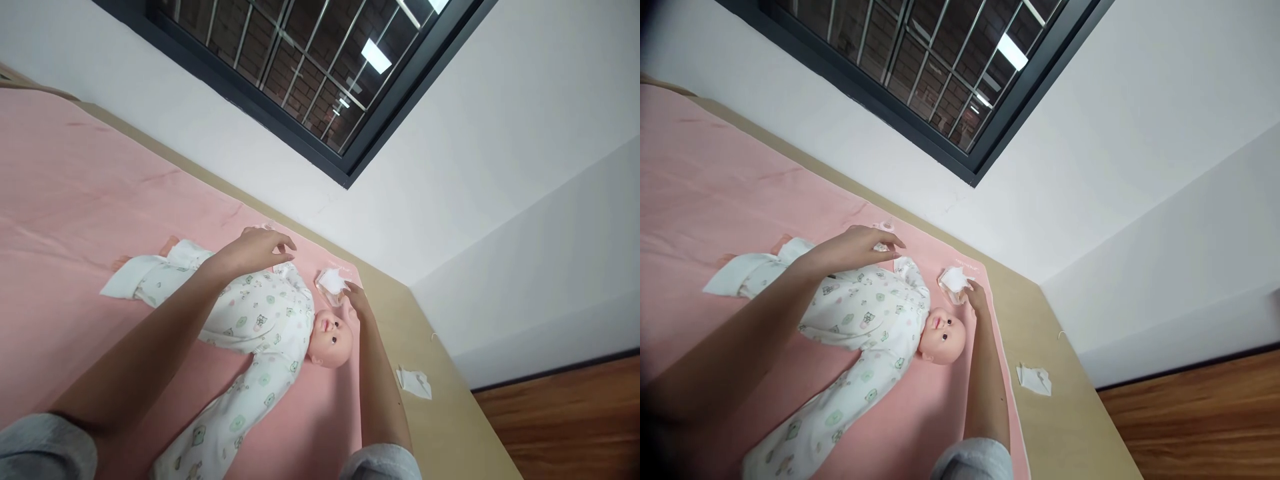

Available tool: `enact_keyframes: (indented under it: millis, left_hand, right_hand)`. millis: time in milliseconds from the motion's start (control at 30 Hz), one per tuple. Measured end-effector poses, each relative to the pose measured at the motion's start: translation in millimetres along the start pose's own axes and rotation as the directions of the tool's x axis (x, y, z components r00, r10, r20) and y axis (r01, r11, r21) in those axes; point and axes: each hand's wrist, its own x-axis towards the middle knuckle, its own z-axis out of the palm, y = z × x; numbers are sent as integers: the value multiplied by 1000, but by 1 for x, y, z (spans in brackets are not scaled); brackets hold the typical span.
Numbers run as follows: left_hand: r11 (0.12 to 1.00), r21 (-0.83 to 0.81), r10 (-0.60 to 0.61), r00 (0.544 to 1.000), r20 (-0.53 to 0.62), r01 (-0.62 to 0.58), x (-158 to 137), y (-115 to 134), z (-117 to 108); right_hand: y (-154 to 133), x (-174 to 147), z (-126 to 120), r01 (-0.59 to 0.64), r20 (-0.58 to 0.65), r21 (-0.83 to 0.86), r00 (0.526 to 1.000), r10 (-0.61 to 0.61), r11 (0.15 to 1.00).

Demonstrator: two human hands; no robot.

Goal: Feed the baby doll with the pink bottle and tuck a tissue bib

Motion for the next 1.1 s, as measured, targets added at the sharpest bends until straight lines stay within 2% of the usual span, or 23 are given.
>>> enact_keyframes:
  millis: [200,333,400,467,567,633,700,800,967,1100]
  left_hand:
    - [1000,-25,-6,1000,-5,5,-1,-4,1]
    - [998,-63,19,999,-26,-21,2,-10,5]
    - [997,-72,14,999,-47,-17,4,-13,7]
    - [998,-63,12,998,-61,-16,5,-14,9]
    - [999,-42,10,998,-61,-13,6,-12,11]
    - [999,-36,1,999,-41,-2,6,-12,10]
    - [1000,-31,-4,1000,-30,3,6,-14,8]
    - [999,-26,-34,997,-64,32,4,-22,1]
    - [992,-18,-125,980,-156,123,-1,-35,-13]
    - [991,-17,-130,973,-191,129,-2,-38,-15]
  right_hand:
    - [7,-8,-6,23,-151,110,989,-6,994]
    - [13,-14,-5,156,-367,235,928,-61,959]
    - [16,-21,-1,210,-417,310,906,-66,927]
    - [18,-29,6,213,-345,444,937,-53,871]
    - [20,-40,20,89,-88,639,995,-42,764]
    - [19,-47,31,-16,79,699,995,-54,715]
    - [16,-53,42,-94,191,735,979,-73,672]
    - [6,-68,55,-116,225,750,971,-85,651]
    - [-11,-97,64,-5,208,751,951,-229,661]
    - [-9,-101,64,6,194,748,954,-227,664]
